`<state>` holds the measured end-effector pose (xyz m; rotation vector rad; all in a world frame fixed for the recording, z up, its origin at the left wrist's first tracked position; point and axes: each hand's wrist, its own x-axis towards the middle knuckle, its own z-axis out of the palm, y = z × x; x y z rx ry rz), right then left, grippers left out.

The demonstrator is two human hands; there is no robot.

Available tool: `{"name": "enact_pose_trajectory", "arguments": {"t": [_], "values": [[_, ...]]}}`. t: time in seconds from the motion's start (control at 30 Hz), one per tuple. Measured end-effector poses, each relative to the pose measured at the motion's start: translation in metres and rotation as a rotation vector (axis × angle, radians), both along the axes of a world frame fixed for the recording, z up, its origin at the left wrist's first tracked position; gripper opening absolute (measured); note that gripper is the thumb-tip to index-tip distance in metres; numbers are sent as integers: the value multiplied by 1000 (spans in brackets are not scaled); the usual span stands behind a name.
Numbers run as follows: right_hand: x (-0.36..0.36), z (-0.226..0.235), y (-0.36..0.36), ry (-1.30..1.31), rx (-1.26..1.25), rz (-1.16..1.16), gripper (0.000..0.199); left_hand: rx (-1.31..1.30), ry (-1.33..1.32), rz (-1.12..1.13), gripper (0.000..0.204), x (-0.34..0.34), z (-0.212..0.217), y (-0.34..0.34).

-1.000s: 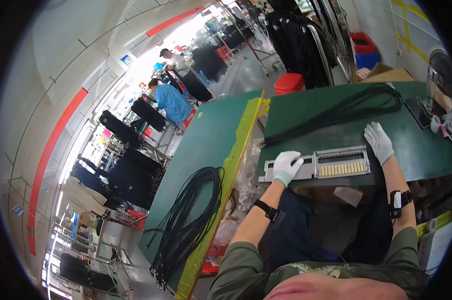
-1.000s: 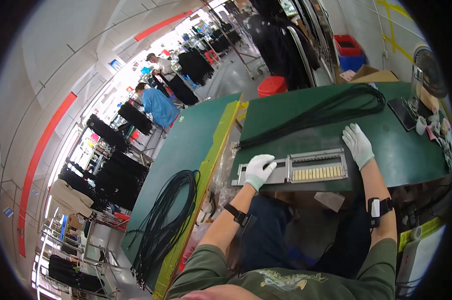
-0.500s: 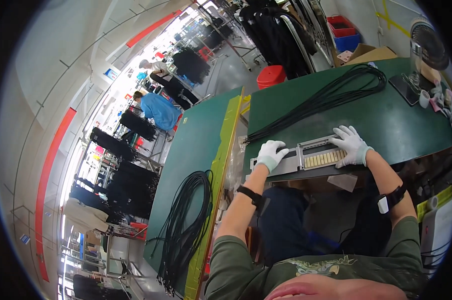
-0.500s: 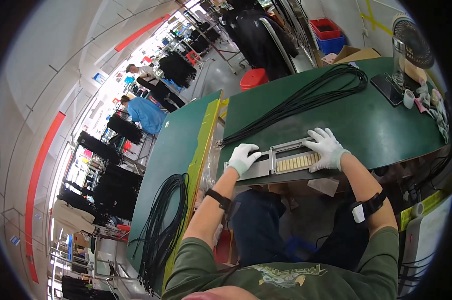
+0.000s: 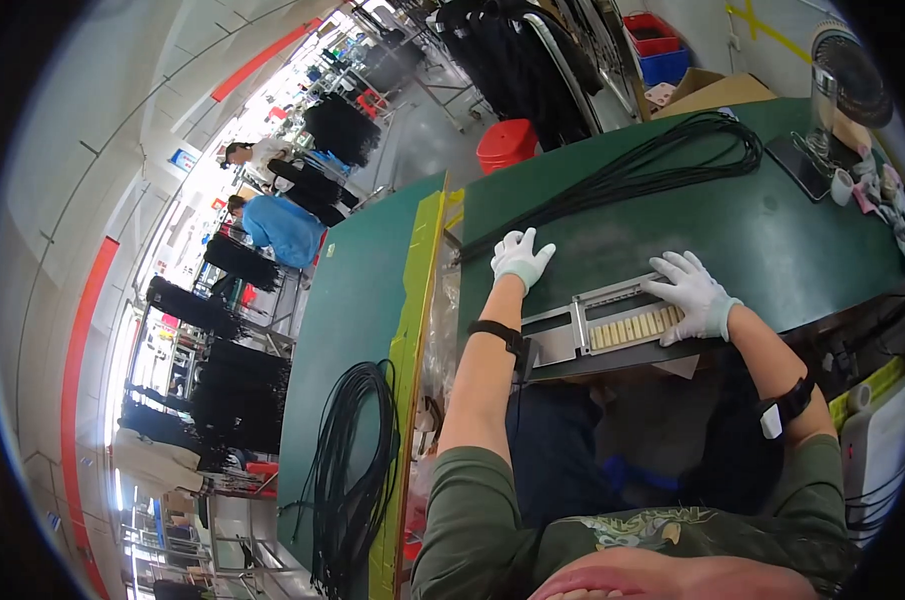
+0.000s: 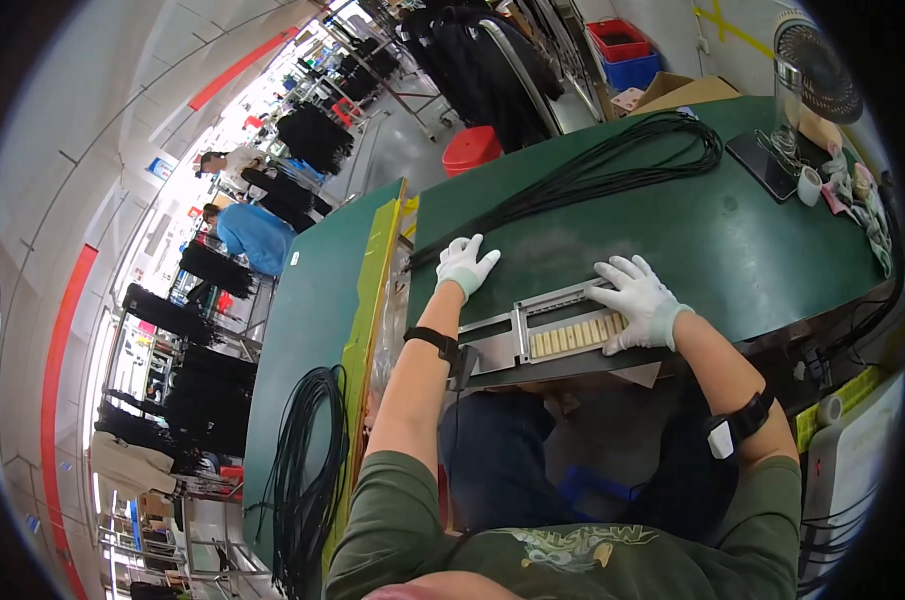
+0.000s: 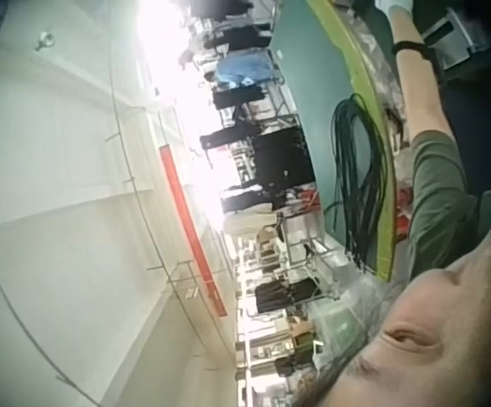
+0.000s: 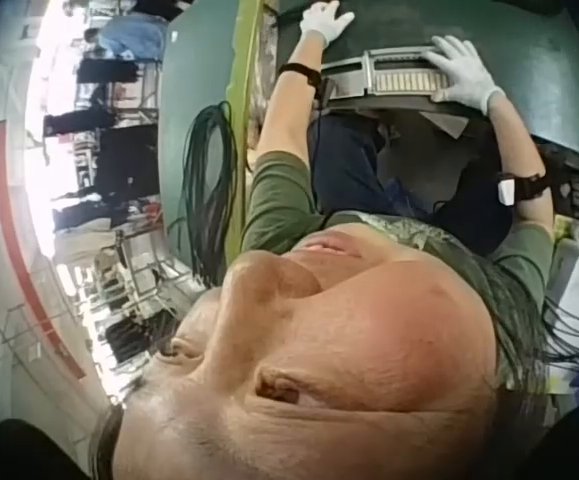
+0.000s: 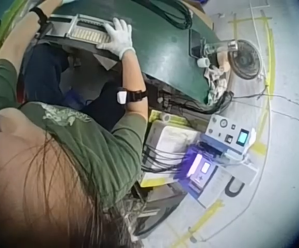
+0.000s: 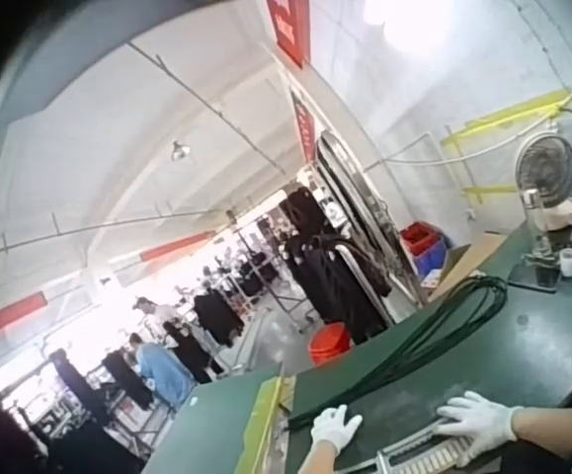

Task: Inserting multiple black wires into a connector block held in a metal jig on a factory workbench.

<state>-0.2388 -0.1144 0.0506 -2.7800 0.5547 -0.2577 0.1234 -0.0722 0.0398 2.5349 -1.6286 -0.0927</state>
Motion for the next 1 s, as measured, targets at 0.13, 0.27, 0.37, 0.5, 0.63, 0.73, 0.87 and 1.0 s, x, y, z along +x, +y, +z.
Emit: {"name": "enact_pose_trajectory", "arguments": {"t": [0.13, 0.27, 0.37, 0.5, 0.63, 0.73, 0.87, 1.0], "values": [[17, 11, 6, -23, -20, 28, 91, -96, -81, -152, 62, 45, -20, 36], [2, -1, 0, 1, 2, -28, 91, -230, 101, -476, 43, 10, -16, 75], [-2, -4, -1, -13, 11, -46, 93, -254, 160, -449, 36, -18, -5, 121], [4, 1, 5, -14, -16, -54, 92, -299, 149, -339, 32, -31, 1, 134], [5, -2, 7, -63, -38, -54, 88, -224, 139, -215, 34, -40, 9, 138], [9, -7, -5, -131, -67, -175, 77, -123, 122, -137, 37, -47, 14, 146], [18, -28, -18, -247, -87, -387, 61, -19, 68, -134, 46, -82, 19, 161], [53, -30, -11, -195, -84, -327, 53, -70, -21, -124, 55, -109, 2, 191]]}}
